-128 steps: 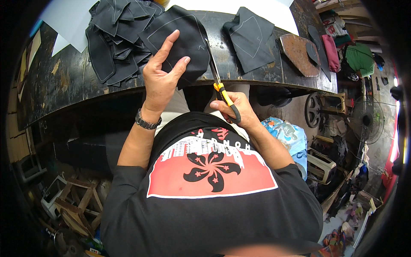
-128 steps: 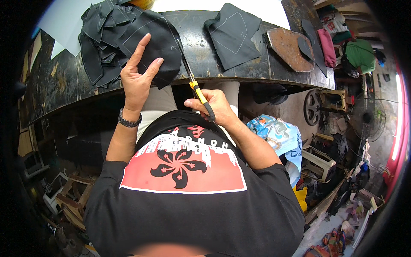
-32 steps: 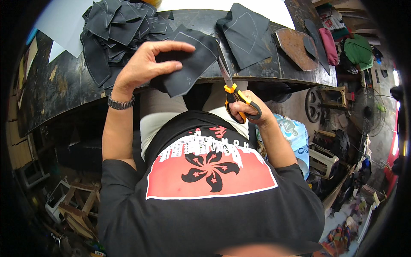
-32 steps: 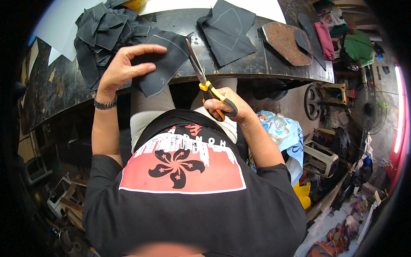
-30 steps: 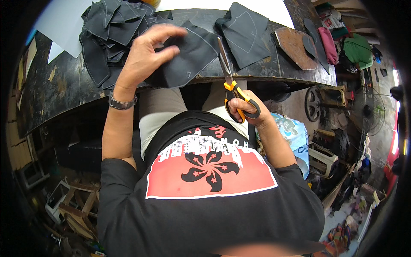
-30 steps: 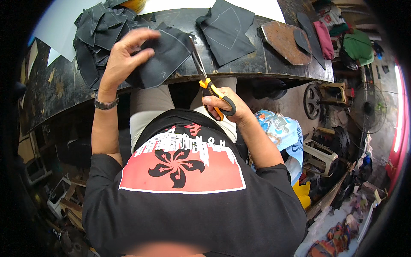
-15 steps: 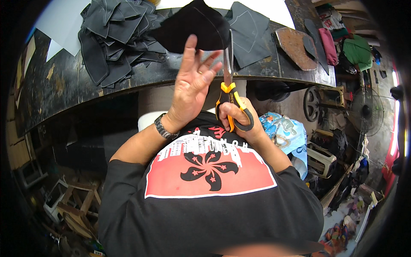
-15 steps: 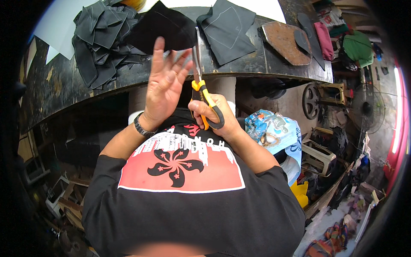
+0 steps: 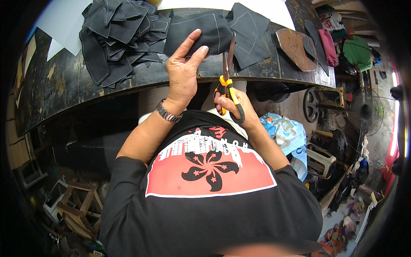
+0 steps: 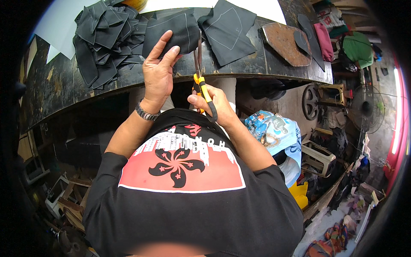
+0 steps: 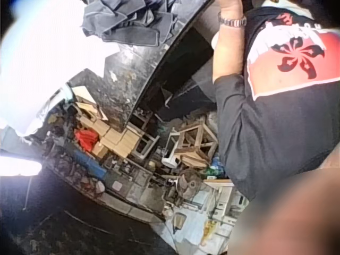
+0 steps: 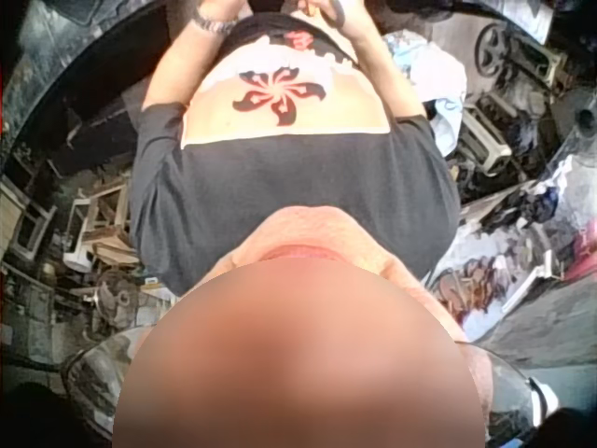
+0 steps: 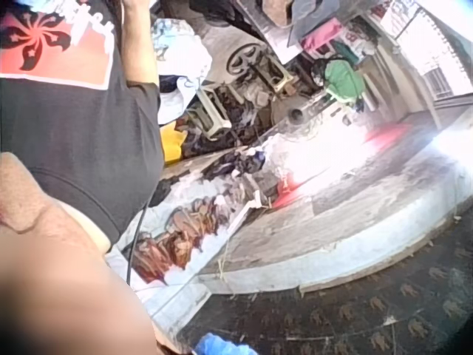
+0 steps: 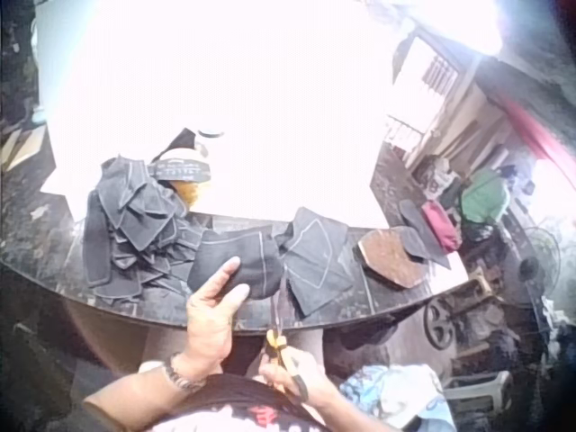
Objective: The person uses shears to cut black fabric pieces along marked outlines on a worktable. They repeatedly pick up fabric layers, align them, cut along the lines, and place the cut pieces into a growing stack on the left side of the table.
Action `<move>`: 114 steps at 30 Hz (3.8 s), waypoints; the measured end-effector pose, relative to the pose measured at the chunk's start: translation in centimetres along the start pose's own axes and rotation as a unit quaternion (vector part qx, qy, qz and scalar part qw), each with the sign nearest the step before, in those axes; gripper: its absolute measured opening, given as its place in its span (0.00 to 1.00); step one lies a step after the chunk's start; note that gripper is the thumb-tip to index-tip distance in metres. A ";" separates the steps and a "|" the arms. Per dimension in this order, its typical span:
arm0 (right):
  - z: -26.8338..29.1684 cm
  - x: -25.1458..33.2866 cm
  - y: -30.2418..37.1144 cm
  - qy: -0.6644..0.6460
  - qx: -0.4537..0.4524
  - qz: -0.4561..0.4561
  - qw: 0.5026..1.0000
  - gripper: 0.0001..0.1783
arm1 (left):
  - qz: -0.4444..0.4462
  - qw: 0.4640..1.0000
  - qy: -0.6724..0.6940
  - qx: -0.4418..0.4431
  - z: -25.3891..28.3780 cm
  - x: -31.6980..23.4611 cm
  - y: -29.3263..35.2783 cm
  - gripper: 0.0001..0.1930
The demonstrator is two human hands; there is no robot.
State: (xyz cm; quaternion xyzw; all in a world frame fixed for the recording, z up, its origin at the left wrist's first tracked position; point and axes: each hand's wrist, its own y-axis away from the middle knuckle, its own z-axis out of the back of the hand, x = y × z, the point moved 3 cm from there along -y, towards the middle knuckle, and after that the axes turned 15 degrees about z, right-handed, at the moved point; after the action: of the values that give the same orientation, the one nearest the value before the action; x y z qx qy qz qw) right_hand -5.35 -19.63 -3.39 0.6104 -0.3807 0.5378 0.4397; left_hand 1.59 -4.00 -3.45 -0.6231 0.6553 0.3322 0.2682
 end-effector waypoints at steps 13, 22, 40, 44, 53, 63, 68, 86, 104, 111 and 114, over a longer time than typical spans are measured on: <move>-0.5 -1.0 -1.4 0.025 -0.014 -0.008 1.000 0.19 | -0.052 0.986 -0.156 -0.002 0.1 -0.5 0.7 0.28; -1.6 -1.5 -0.9 -0.036 -0.046 -0.024 0.998 0.18 | -0.101 0.988 -0.114 -0.004 0.8 -0.4 -0.2 0.28; 0.1 -0.2 -2.2 -0.033 0.011 -0.007 0.999 0.21 | -0.068 0.979 -0.193 0.017 0.9 -0.6 0.8 0.29; 0.0 -0.3 -2.6 -0.034 0.014 -0.003 0.999 0.22 | -0.076 0.980 -0.183 0.023 1.0 -0.9 0.9 0.30; 0.2 -0.2 -1.8 -0.074 0.060 -0.058 0.994 0.22 | -0.084 0.985 -0.145 0.033 1.2 -0.7 0.8 0.30; -0.4 -0.5 -2.5 -0.088 0.050 -0.027 0.995 0.20 | -0.056 0.986 -0.154 0.041 1.6 -0.3 1.6 0.30; -0.9 -0.5 -2.8 -0.077 0.029 -0.015 0.996 0.20 | -0.073 0.975 -0.206 0.025 1.7 -0.5 1.9 0.33; -1.2 -0.6 -2.1 -0.128 0.029 0.021 0.991 0.21 | -0.113 0.968 -0.222 0.033 1.5 -0.6 2.4 0.35; -1.8 -1.0 -3.1 -0.093 0.040 0.018 0.995 0.24 | -0.068 0.978 -0.197 0.028 2.4 -0.5 2.8 0.33; -2.1 -1.9 -2.7 -0.060 0.024 -0.017 0.998 0.24 | -0.085 0.972 -0.220 0.004 3.0 -0.8 2.8 0.35; -2.3 -2.1 -2.5 -0.065 0.012 -0.011 0.998 0.23 | -0.065 0.981 -0.183 0.017 3.1 -0.9 2.8 0.33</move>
State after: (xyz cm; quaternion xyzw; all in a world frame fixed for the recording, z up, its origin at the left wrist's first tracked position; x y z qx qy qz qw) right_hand -3.98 -16.66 -5.69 0.6533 -0.3957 0.4967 0.4122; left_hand -1.31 -1.08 -4.47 -0.5885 0.5585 0.4114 0.4152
